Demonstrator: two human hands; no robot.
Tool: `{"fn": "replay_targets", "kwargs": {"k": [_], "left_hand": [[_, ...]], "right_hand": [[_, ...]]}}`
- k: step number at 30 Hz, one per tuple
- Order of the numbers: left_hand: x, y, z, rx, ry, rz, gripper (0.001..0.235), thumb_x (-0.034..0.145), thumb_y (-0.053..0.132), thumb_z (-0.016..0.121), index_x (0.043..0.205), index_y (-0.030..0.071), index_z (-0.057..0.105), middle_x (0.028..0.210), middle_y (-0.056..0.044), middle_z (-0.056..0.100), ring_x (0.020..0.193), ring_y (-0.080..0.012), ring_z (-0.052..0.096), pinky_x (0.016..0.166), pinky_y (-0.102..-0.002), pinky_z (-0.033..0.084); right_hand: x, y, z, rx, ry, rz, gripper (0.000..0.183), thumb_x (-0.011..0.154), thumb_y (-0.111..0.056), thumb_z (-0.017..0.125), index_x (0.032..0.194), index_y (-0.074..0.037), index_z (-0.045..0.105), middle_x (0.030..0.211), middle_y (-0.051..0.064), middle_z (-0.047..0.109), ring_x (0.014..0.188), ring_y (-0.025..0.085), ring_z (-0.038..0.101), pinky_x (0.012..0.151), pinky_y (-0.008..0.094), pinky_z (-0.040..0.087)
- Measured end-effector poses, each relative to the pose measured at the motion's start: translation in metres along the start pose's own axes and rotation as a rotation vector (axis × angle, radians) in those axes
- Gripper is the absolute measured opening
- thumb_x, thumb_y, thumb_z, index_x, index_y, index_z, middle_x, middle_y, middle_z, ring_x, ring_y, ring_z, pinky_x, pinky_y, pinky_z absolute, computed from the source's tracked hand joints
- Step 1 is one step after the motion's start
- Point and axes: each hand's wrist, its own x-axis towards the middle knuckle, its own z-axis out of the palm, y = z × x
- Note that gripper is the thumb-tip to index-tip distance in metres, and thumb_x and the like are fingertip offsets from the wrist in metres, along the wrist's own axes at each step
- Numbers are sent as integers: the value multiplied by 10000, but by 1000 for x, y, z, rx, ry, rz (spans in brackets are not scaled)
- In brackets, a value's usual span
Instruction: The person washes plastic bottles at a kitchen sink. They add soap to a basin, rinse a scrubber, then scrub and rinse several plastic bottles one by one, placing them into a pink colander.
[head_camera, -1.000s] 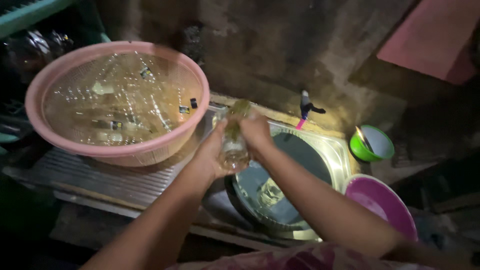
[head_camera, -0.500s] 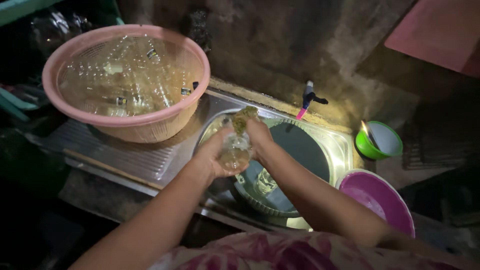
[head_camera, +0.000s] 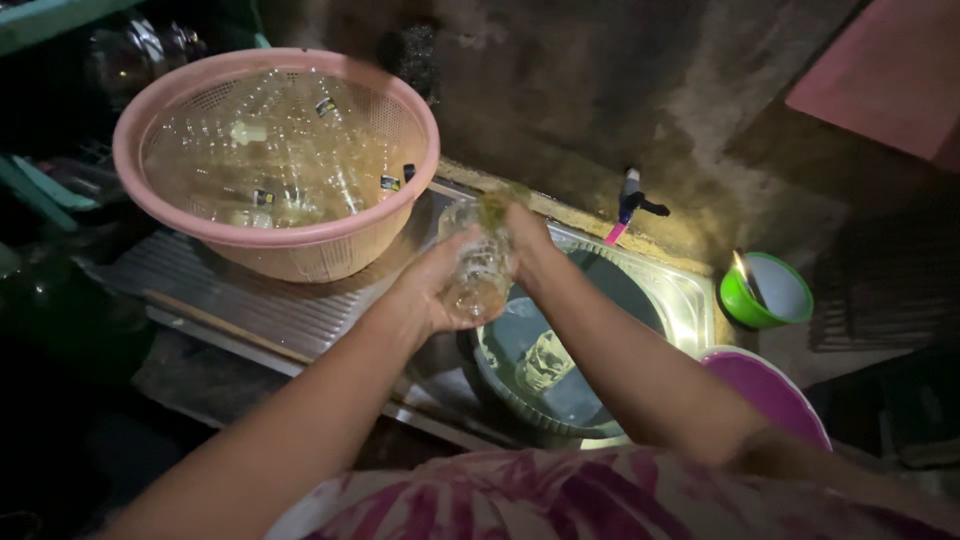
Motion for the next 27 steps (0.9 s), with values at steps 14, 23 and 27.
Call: {"fn": "replay_targets", "kwargs": {"k": [14, 23, 27], "left_hand": [[-15, 22, 20, 96, 116, 121, 462, 943, 551, 566, 1216, 183, 623, 1048, -117, 690, 837, -276, 728, 678, -491, 649], [-20, 31, 38, 72, 193, 294, 322, 914, 452, 579, 1174, 268, 533, 920, -68, 700, 697, -253, 704, 552, -504, 597], [-11, 33, 22, 15, 82, 311, 421, 986, 488, 551, 1179, 127, 647, 881, -88, 711, 682, -228, 713, 552, -430, 598]], "right_hand": [[-51, -30, 39, -774, 202, -428, 306, 821, -256, 791, 1085, -109, 742, 992, 89, 761, 830, 203, 723, 741, 351, 571], [-42, -17, 24, -144, 105, -184, 311, 923, -264, 657, 1157, -61, 621, 1001, 120, 684, 807, 246, 691, 724, 428, 600], [-73, 13, 37, -852, 176, -848, 378, 909, -199, 760, 1230, -26, 663, 1155, 183, 673, 971, 277, 668, 844, 431, 555]]}}
